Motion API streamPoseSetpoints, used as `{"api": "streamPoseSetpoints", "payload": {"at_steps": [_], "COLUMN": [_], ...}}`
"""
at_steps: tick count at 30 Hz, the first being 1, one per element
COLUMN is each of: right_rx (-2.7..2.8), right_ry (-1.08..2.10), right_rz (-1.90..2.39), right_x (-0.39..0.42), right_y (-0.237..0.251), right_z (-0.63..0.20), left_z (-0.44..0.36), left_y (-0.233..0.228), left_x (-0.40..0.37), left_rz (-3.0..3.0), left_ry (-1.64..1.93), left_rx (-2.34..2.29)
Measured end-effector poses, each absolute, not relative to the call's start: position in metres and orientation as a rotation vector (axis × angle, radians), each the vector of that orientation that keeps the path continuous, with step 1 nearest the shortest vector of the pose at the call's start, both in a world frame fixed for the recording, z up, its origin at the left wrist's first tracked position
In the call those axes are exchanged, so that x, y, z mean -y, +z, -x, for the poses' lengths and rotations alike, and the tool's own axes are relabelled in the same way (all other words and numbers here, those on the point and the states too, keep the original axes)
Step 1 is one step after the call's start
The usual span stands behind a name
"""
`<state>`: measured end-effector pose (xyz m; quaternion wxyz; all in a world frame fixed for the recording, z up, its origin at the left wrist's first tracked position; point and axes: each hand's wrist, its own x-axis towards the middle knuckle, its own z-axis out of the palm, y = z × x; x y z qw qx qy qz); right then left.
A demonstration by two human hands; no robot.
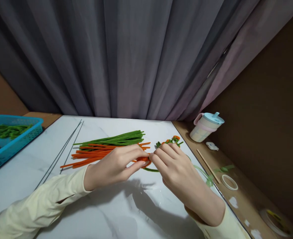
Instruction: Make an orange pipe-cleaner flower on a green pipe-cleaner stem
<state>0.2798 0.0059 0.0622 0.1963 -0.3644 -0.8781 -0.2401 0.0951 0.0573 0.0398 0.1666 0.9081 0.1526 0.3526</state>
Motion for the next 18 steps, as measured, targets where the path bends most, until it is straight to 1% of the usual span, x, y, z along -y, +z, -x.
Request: {"api": "streamPoseSetpoints", "payload": {"at_steps": [14,18], "right_rx": [2.564,2.527], "right_ry": [-0.374,-0.348], "right_rz": [0.971,1.014], "right_x": [-0.005,-0.004], "right_y": [0.069,0.069], "right_z": [-0.292,-0.29], "left_z": [-0.09,-0.09], "left_y": [0.056,0.053], "left_x": [-0.053,-0.051], "left_rz": [-2.476,-2.501], "left_ry": [0.744,0.744], "left_rx": [-0.436,-0.451]}}
